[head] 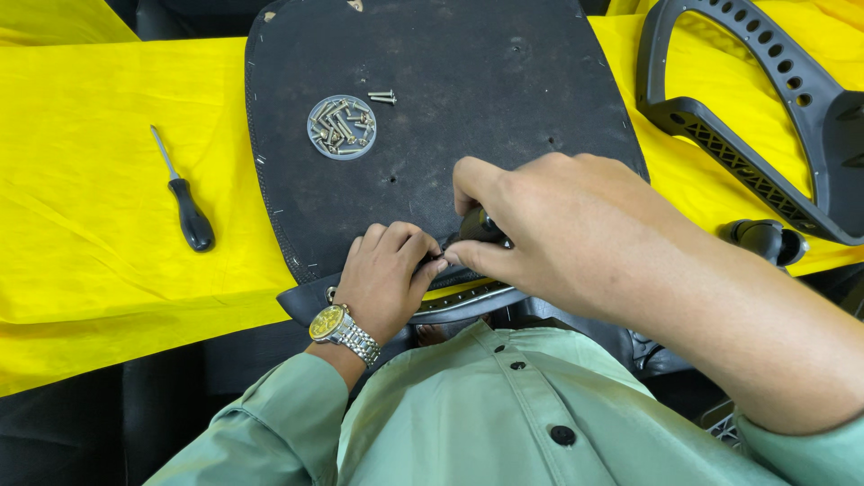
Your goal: The person assembles a black plastic chair armrest by inserting screws and tightening them with a screwdriver. They pick up screws from a small container, align the armrest, and secure it to the chair frame.
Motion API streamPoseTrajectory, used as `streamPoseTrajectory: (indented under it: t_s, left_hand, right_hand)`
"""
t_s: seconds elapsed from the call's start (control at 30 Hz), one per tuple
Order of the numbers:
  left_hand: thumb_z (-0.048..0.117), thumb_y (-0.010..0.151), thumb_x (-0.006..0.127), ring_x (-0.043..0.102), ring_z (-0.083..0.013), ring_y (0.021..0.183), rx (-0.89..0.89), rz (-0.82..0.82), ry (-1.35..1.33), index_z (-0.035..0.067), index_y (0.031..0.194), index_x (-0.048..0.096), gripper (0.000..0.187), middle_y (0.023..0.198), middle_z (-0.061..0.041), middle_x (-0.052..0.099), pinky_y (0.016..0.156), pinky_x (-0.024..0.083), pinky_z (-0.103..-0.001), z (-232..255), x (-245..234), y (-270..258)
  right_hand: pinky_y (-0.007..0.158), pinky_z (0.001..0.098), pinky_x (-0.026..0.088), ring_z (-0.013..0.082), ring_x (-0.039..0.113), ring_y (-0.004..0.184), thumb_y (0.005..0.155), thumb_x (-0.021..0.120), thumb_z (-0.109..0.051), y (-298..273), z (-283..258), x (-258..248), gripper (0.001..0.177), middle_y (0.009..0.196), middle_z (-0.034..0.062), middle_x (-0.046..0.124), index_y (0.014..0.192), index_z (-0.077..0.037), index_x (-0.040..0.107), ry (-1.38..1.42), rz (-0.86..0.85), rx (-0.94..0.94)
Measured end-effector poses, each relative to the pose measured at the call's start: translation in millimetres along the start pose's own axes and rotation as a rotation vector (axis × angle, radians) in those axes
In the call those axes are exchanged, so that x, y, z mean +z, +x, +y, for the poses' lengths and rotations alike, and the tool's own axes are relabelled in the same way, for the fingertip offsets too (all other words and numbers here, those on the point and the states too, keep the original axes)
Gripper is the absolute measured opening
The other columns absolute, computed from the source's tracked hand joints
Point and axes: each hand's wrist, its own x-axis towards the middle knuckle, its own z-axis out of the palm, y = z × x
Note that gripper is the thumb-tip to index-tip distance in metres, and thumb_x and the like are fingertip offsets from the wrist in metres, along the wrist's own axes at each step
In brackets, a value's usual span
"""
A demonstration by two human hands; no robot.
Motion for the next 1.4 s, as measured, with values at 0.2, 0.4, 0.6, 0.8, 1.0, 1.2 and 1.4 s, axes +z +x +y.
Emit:
streamPoseTrajectory:
  t_s: [0.2, 0.4, 0.6, 0.8, 1.0, 1.2, 1.4]
  left_hand:
    - [0.031, 0.089, 0.073, 0.057, -0.0277, 0.094, -0.025, -0.033, -0.008, 0.016, 0.095, 0.069, 0.016, 0.099, 0.0, 0.063, 0.082, 0.044, -0.044, -2.1, 1.0, 0.9]
    - [0.028, 0.086, 0.073, 0.057, -0.028, 0.095, 0.009, -0.049, 0.031, 0.013, 0.102, 0.067, 0.022, 0.103, -0.003, 0.062, 0.083, 0.044, -0.045, -3.0, 1.8, 0.5]
    - [0.028, 0.084, 0.074, 0.057, -0.0275, 0.096, 0.003, -0.03, 0.051, 0.014, 0.101, 0.067, 0.023, 0.102, -0.003, 0.062, 0.082, 0.045, -0.044, -4.2, 4.7, -0.3]
    - [0.029, 0.084, 0.074, 0.058, -0.0271, 0.095, -0.005, 0.024, 0.062, 0.015, 0.1, 0.066, 0.023, 0.1, -0.002, 0.062, 0.08, 0.045, -0.044, -3.8, 9.8, -1.9]
    - [0.029, 0.086, 0.073, 0.059, -0.027, 0.096, 0.019, 0.064, 0.044, 0.015, 0.097, 0.067, 0.018, 0.101, -0.001, 0.063, 0.081, 0.045, -0.044, -3.1, 8.9, 0.6]
    - [0.029, 0.087, 0.072, 0.059, -0.0257, 0.094, -0.024, 0.003, 0.016, 0.017, 0.094, 0.067, 0.015, 0.098, 0.0, 0.063, 0.08, 0.045, -0.043, -1.4, 5.0, 0.2]
    - [0.027, 0.086, 0.072, 0.058, -0.0264, 0.095, 0.026, 0.021, 0.036, 0.017, 0.098, 0.067, 0.016, 0.1, -0.001, 0.062, 0.079, 0.044, -0.043, -1.6, 2.8, 0.9]
  right_hand:
    - [0.069, 0.0463, 0.054, 0.0366, 0.068, 0.087, 0.084, 0.069, -0.021, -8.7, 14.8, 5.9, 0.038, 0.108, 0.0125, 0.062, 0.121, -0.013, 0.063, 0.205, 0.238, -0.465]
    - [0.06, 0.0482, 0.052, 0.0371, 0.065, 0.072, 0.085, 0.071, -0.021, -5.0, 4.0, 11.6, 0.019, 0.095, 0.0118, 0.058, 0.099, -0.01, 0.063, 0.155, 0.177, -0.359]
    - [0.058, 0.0468, 0.052, 0.0356, 0.066, 0.074, 0.083, 0.072, -0.022, -1.0, -2.4, 8.5, 0.021, 0.096, 0.0106, 0.062, 0.099, -0.01, 0.065, 0.145, 0.23, -0.371]
    - [0.057, 0.046, 0.054, 0.0348, 0.068, 0.073, 0.081, 0.073, -0.02, 2.6, -5.1, 5.8, 0.023, 0.093, 0.0097, 0.063, 0.1, -0.011, 0.065, 0.111, 0.255, -0.315]
    - [0.065, 0.0467, 0.055, 0.034, 0.07, 0.083, 0.094, 0.069, -0.041, 7.6, -7.3, 10.2, 0.031, 0.096, 0.0059, 0.069, 0.103, -0.012, 0.062, 0.025, 0.243, -0.133]
    - [0.06, 0.0487, 0.052, 0.0383, 0.068, 0.078, 0.085, 0.069, -0.031, -6.1, 5.5, 6.8, 0.038, 0.098, 0.0133, 0.067, 0.115, -0.009, 0.06, 0.077, 0.236, -0.3]
    - [0.069, 0.048, 0.054, 0.0351, 0.07, 0.086, 0.091, 0.067, -0.045, -4.7, -6.8, 1.7, 0.037, 0.093, 0.0079, 0.071, 0.105, -0.012, 0.059, -0.019, 0.055, -0.073]
